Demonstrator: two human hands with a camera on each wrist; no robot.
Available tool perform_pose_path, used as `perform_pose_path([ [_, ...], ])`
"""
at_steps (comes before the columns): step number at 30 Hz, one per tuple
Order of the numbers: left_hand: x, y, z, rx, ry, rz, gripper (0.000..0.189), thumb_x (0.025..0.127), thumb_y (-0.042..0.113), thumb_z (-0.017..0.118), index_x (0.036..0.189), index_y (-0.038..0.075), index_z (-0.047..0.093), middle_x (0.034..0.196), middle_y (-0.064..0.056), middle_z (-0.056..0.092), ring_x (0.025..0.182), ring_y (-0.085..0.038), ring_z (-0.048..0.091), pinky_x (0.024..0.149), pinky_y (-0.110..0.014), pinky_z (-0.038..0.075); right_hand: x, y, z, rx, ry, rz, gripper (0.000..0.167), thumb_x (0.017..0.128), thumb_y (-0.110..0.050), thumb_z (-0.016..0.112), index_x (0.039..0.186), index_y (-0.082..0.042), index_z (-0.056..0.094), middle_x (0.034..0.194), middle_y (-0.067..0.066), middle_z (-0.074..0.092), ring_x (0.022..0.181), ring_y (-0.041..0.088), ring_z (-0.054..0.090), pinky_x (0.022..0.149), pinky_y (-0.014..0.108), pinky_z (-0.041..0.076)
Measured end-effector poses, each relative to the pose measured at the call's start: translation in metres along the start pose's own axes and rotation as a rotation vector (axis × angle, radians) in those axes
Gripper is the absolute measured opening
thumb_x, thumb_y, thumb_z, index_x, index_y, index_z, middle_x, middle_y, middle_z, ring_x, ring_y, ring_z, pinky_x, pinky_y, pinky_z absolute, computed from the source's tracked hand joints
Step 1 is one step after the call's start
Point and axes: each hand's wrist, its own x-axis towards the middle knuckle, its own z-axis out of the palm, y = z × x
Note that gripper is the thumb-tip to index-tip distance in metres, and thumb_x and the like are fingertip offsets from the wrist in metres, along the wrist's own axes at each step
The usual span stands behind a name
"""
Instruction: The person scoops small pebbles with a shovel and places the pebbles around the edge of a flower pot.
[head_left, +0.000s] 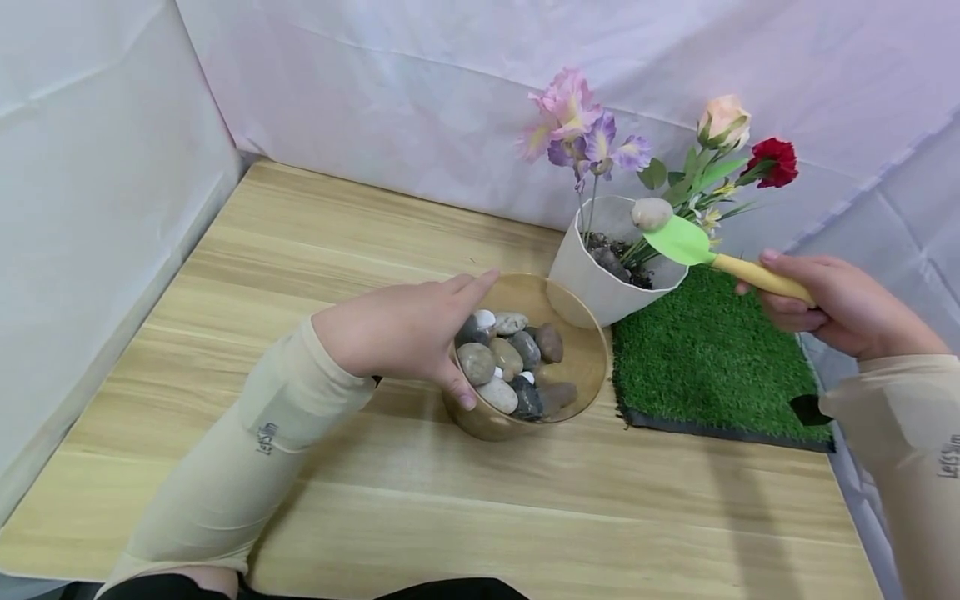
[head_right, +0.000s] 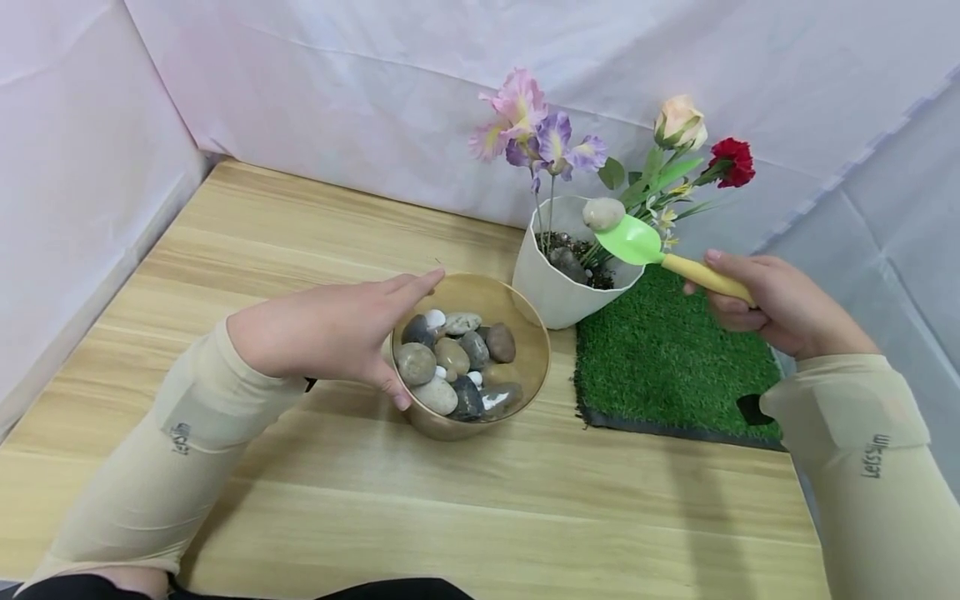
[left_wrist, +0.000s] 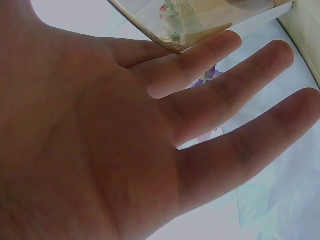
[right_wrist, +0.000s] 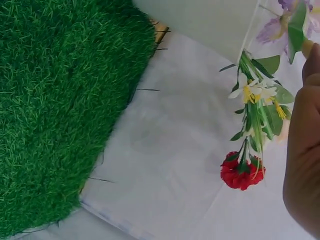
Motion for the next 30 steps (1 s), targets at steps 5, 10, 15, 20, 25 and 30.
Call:
perform_pose_path([
  [5, -0.001, 0.000, 0.001, 0.008, -0.004, -0.010, 0.150, 0.069, 0.054, 0.102, 0.173, 0.002, 0.008, 0.165, -0.016, 0.043, 0.139, -0.031, 0.055, 0.116, -0.048, 0.045, 0.006, -0.001, 0.011, -0.212, 0.290, 0.097, 0.044, 0.119, -0.034, 0.041, 0.108, -0.016, 0.079, 0.069, 0.000, 0.042, 0.056, 0.026, 0.020, 0.053, 0.041, 0.019],
  [10, -0.002, 0.000, 0.001, 0.005, -0.003, -0.010, 0.149, 0.069, 0.054, 0.102, 0.173, 0.001, 0.008, 0.165, -0.018, 0.042, 0.141, -0.033, 0.054, 0.117, -0.049, 0.044, 0.009, -0.012, 0.032, -0.497, 0.645, 0.129, 0.031, 0.110, -0.054, 0.055, 0.091, -0.042, 0.077, 0.070, -0.004, 0.054, 0.053, 0.018, 0.035, 0.046, 0.042, 0.027],
  [15, -0.002, 0.001, 0.002, 0.003, -0.003, 0.003, 0.148, 0.070, 0.053, 0.102, 0.172, 0.000, 0.008, 0.165, -0.018, 0.043, 0.141, -0.033, 0.054, 0.117, -0.049, 0.044, 0.001, -0.027, 0.050, -0.582, 0.815, 0.065, 0.029, 0.109, -0.054, 0.059, 0.094, -0.038, 0.078, 0.071, -0.004, 0.057, 0.061, 0.018, 0.039, 0.046, 0.037, 0.029],
  [20, 0.000, 0.002, 0.001, 0.008, -0.005, 0.010, 0.149, 0.070, 0.053, 0.101, 0.173, 0.000, 0.007, 0.168, -0.018, 0.039, 0.143, -0.033, 0.052, 0.119, -0.047, 0.042, -0.017, -0.043, 0.078, -0.653, 0.817, -0.064, 0.024, 0.111, -0.039, 0.062, 0.109, -0.020, 0.076, 0.078, -0.004, 0.061, 0.073, 0.016, 0.045, 0.054, 0.026, 0.035],
  [25, 0.002, 0.003, -0.001, 0.009, -0.010, -0.002, 0.150, 0.070, 0.054, 0.101, 0.173, 0.002, 0.006, 0.168, -0.017, 0.038, 0.144, -0.033, 0.051, 0.119, -0.048, 0.043, -0.025, -0.059, 0.123, -0.849, 0.687, -0.220, 0.011, 0.109, -0.023, 0.070, 0.112, -0.016, 0.079, 0.072, -0.001, 0.058, 0.059, 0.015, 0.041, 0.047, 0.031, 0.029],
  [30, 0.002, 0.003, -0.001, 0.002, -0.011, -0.006, 0.150, 0.070, 0.053, 0.102, 0.173, 0.002, 0.005, 0.168, -0.017, 0.039, 0.142, -0.033, 0.053, 0.118, -0.049, 0.044, -0.007, -0.057, 0.162, -1.061, 0.451, -0.358, 0.012, 0.102, -0.013, 0.078, 0.109, -0.023, 0.082, 0.066, -0.005, 0.053, 0.051, 0.013, 0.041, 0.046, 0.026, 0.033],
])
